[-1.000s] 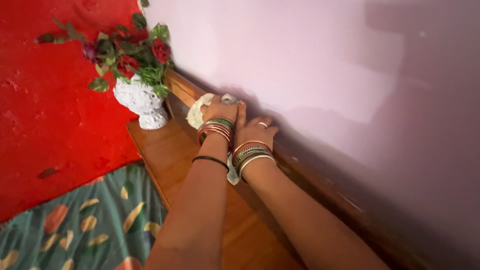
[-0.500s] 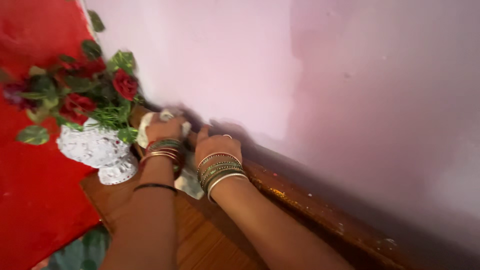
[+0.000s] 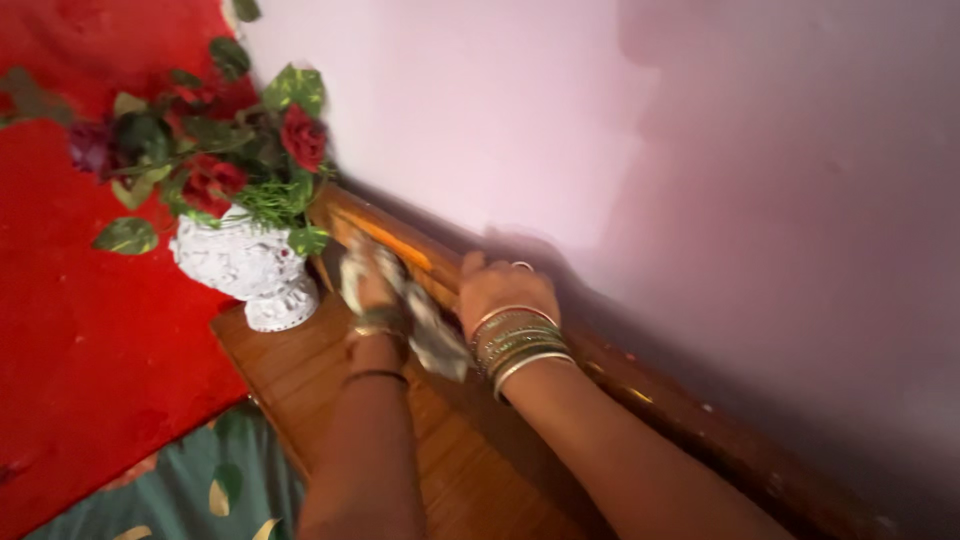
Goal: The person wipes a wooden headboard with a white cloth. The camera moves rapidly, causing significant motion blur as the person cleans the surface of the headboard.
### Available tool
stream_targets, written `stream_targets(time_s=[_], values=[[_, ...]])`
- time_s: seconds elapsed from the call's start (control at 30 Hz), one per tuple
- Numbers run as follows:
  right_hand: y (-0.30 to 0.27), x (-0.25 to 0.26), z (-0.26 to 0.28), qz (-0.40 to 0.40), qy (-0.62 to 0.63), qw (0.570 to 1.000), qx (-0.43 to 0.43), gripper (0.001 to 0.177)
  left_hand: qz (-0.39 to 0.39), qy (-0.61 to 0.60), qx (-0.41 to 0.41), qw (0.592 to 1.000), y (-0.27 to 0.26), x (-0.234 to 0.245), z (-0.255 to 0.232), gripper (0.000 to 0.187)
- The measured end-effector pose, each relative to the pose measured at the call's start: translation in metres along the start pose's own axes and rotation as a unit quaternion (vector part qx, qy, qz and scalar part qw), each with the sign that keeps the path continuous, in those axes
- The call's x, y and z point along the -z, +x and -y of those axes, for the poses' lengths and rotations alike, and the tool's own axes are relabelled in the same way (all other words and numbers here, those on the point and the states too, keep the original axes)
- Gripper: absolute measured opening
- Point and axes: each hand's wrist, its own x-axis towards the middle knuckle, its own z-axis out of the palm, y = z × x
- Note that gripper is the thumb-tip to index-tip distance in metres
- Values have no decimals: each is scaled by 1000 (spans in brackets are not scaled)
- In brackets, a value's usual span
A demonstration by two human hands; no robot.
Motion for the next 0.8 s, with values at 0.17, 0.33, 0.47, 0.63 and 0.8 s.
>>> stream_targets(time_s=[0.17,0.33,0.47,0.63,0.8], values=[[1,-8,0,-26,-15,1000,8,38,-34,24,137,990,-60,70,95,71],[-1,-12,-2,-64,-4,998,9,29,-82,99,341,931,-188,98,98,85],[-8,-3,-2,-18,13,1000,14,42,121,47,158,979,-220,34,-8,72],[-20,3,1,-26,72,997,4,59,171,-96,162,967,-207,-31,-106,63],[-19,2,0,21,75,997,2,60,161,18,-7,987,-211,-8,-63,73]])
